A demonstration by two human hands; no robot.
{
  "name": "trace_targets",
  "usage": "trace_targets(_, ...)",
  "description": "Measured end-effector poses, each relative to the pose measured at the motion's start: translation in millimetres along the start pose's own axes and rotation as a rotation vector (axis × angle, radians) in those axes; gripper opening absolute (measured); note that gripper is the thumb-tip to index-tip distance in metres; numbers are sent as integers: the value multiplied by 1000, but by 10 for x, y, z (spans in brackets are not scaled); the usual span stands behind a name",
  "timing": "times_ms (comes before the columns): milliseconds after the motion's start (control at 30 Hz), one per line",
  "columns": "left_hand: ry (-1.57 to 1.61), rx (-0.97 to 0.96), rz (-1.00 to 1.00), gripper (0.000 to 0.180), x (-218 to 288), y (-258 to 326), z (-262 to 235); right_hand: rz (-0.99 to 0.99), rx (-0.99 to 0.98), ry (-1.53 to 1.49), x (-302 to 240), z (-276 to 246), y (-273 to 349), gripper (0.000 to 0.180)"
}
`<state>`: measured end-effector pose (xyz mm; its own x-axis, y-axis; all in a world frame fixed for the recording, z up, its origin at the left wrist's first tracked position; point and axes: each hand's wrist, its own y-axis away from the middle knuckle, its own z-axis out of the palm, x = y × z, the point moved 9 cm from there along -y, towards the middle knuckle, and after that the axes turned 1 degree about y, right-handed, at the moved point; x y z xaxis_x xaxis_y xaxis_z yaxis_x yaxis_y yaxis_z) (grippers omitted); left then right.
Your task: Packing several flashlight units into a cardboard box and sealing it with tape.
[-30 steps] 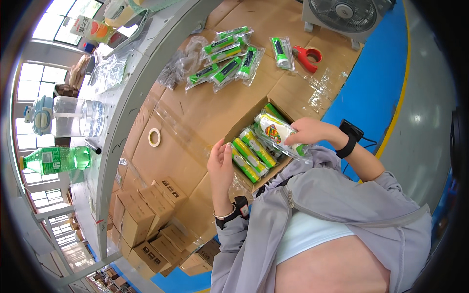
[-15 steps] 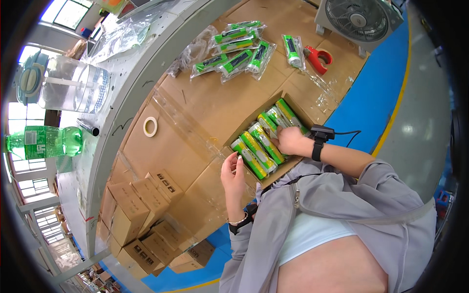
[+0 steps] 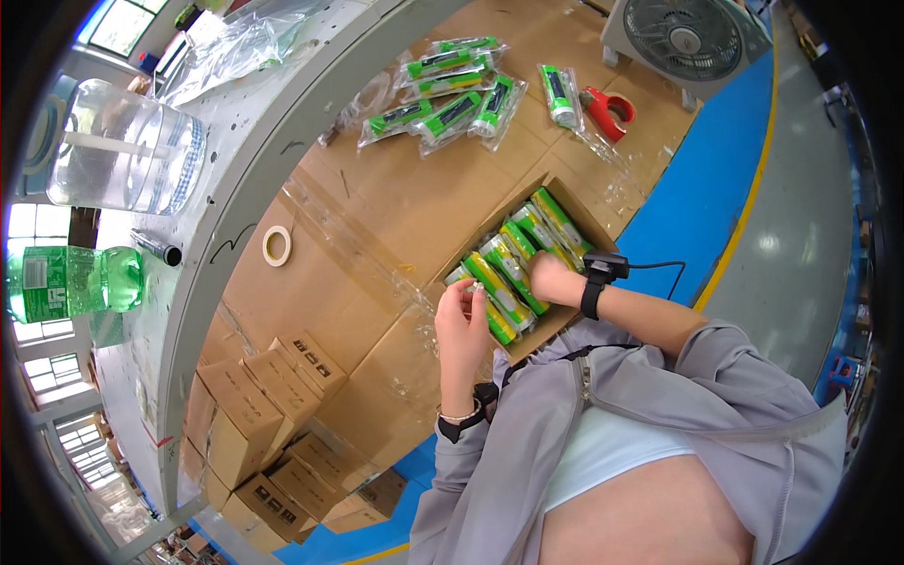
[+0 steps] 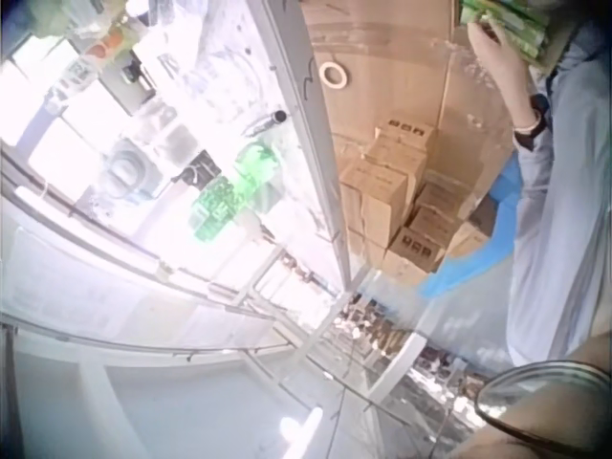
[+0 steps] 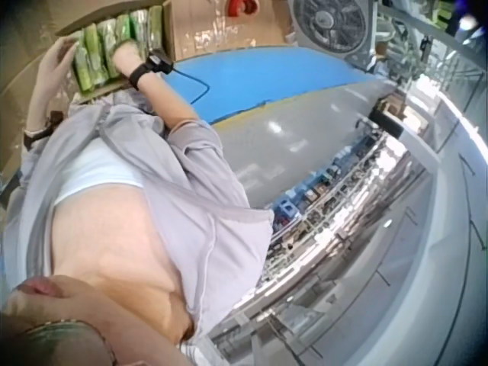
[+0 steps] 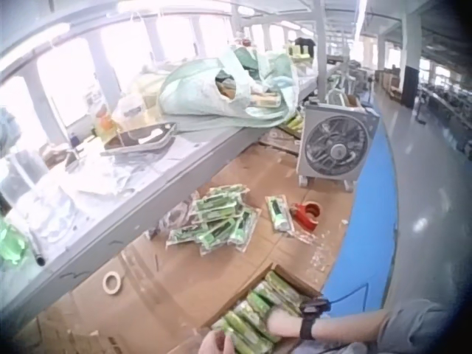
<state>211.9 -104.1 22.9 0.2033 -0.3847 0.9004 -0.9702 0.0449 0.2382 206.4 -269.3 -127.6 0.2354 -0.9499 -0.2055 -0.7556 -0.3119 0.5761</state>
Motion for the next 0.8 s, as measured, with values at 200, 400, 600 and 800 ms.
trace_targets(200,-227,-181,187,22,664,-319,379,115,7,-818,263,-565,576,21)
trace_targets(400,-606,-60,374,17,623,-484,1111,137,710,-1301,1042,-957,1453,13)
trace_targets(600,-797,-76,529,26,331,-429,1727,338,866,-1424,1645,-488,1827,10)
trace_targets(800,-864,-119,714,45,86,-400,1950,417,834,-1457,1872,-180,1981,11)
